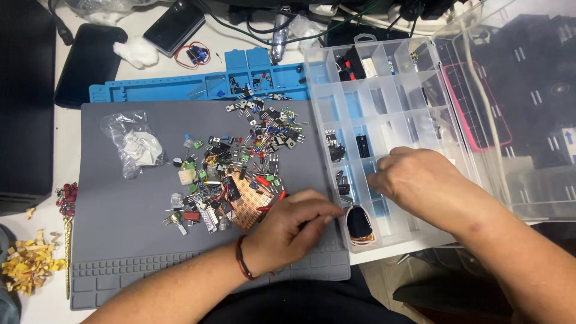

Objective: The person sorts a mixed pile of electronic components on a workbench, picking up individual items and placing them into compartments of a clear plastic organizer box. The person handles various components including capacitors, resistors, and integrated circuits, organizing them by type.

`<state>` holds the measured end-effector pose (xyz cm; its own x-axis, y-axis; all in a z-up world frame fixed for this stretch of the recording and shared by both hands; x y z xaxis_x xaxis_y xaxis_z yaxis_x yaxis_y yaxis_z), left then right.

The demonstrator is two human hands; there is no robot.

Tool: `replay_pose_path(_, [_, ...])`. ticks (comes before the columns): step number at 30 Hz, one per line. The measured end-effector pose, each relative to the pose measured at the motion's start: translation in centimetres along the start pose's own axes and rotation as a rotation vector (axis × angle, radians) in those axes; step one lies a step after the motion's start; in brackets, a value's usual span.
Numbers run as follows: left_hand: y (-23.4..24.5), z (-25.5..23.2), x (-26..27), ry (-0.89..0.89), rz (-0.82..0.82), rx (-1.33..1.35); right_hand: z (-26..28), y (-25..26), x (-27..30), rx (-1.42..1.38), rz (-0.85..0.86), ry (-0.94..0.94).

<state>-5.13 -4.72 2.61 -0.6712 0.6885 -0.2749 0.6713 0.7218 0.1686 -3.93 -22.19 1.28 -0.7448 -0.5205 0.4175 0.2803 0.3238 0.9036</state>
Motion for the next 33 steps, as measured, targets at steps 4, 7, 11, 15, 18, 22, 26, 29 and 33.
replay_pose_path(4, [0.1,0.3,0.1,0.007,-0.022,-0.007,0.2,-0.5,-0.8,0.063,0.017,0.076])
replay_pose_path(7, [-0.1,0.1,0.2,-0.03,0.0,0.001,0.3,0.0,-1.0,0.061,-0.055,0.107])
replay_pose_path(11, [-0.1,-0.2,0.2,-0.039,0.016,-0.015,-0.2,1.8,-0.2,-0.185,-0.21,0.104])
replay_pose_path(15, [-0.1,-0.5,0.0,-0.048,0.02,-0.04,-0.3,5.0,1.3,-0.28,-0.51,0.147])
replay_pose_path(18, [-0.1,-0.5,-0.1,-0.029,0.026,-0.055,-2.1,4.0,2.2,-0.177,-0.524,-0.001])
replay_pose_path(22, [0.0,-0.4,0.0,-0.03,0.003,-0.044,-1.7,4.0,1.9,-0.233,-0.518,0.031])
replay_pose_path(26, [-0.1,-0.1,0.0,-0.022,0.006,-0.026,-1.2,3.6,1.3,-0.25,-0.461,0.019])
replay_pose_path(29, [0.0,-0.2,0.0,-0.023,0.003,-0.024,-1.7,1.8,0.6,-0.205,-0.315,-0.078])
replay_pose_path(33, [0.0,-0.2,0.0,-0.02,0.006,-0.031,-1.6,1.8,0.5,-0.085,-0.347,-0.154])
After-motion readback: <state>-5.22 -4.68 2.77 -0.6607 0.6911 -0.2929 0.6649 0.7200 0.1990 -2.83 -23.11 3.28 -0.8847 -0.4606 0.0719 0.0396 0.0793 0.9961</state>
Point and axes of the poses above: each hand's wrist, its own x-axis away from the middle knuckle, its own y-axis out of the back of the hand, z = x × y, the point moved 9 cm from there along -x, towards the middle knuckle, and after that the axes turned 7 degrees about y, right-handed, at the moved point
